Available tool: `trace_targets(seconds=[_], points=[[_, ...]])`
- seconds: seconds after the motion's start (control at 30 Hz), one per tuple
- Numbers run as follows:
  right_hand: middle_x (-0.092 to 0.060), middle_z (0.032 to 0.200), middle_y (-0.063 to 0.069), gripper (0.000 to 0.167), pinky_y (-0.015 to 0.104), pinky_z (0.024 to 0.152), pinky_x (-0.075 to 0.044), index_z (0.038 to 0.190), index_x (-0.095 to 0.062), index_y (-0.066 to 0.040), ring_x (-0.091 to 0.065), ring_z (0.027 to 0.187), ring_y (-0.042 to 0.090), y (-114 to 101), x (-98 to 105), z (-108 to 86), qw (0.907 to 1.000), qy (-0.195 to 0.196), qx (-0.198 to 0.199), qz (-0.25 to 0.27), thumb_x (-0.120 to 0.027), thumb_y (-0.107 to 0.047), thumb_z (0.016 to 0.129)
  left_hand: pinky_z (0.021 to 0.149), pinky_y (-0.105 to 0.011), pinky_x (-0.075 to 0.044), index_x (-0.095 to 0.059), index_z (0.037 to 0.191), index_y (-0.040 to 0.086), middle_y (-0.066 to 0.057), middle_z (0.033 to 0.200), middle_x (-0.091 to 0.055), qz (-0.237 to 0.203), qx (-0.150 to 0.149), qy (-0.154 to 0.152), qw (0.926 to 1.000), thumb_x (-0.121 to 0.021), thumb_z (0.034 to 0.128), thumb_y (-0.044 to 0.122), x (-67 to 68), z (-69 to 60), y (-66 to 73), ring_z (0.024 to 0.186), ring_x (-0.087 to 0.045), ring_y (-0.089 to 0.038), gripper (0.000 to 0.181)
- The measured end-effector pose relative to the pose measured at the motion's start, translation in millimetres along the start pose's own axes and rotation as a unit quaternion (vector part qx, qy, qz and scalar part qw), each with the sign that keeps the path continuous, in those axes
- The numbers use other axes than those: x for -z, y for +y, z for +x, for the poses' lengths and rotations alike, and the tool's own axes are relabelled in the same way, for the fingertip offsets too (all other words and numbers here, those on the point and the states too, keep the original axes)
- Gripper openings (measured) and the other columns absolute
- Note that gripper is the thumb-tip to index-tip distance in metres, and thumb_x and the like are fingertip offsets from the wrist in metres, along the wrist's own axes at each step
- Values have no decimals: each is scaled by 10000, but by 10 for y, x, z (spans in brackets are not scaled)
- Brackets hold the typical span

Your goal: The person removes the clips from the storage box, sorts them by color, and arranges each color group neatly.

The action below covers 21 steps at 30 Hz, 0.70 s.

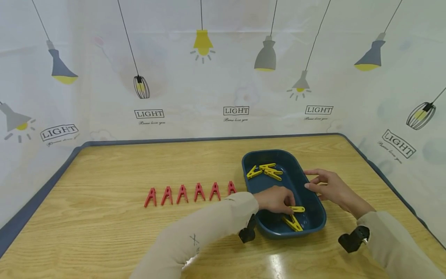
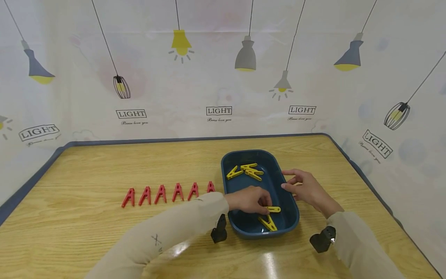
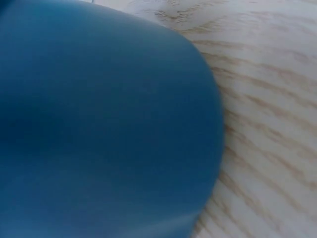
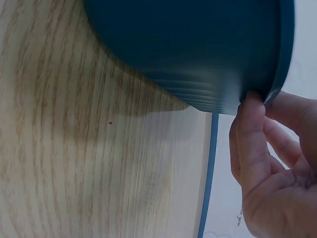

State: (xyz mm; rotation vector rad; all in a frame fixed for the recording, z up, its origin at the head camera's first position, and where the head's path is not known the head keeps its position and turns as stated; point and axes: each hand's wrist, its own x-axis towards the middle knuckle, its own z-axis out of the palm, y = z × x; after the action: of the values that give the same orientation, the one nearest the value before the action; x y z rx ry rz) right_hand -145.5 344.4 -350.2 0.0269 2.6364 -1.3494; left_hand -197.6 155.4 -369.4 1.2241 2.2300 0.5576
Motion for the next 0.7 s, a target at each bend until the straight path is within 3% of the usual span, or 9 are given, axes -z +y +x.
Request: trace_targets(seconds=[0.37, 0.7], points=[[-539, 974, 172, 561, 370, 655, -501, 1342, -329, 1, -559, 814, 227, 7, 4, -1, 10000, -3, 43, -9, -556, -225, 882, 597, -122, -400, -614, 857, 130, 85, 766, -562, 27, 11, 40, 10000, -649, 814, 180, -5, 16, -5, 679, -518, -22, 74], [-538, 966, 165, 559, 385, 667, -503, 1340, -329, 4, -564, 829, 225, 8, -5, 6, 10000, 4, -8, 0, -557, -221, 882, 583, -114, -409, -610, 864, 117, 79, 761, -576, -91, -110, 72, 9999, -682, 785, 170, 5, 17, -42, 667, -528, -7, 120]])
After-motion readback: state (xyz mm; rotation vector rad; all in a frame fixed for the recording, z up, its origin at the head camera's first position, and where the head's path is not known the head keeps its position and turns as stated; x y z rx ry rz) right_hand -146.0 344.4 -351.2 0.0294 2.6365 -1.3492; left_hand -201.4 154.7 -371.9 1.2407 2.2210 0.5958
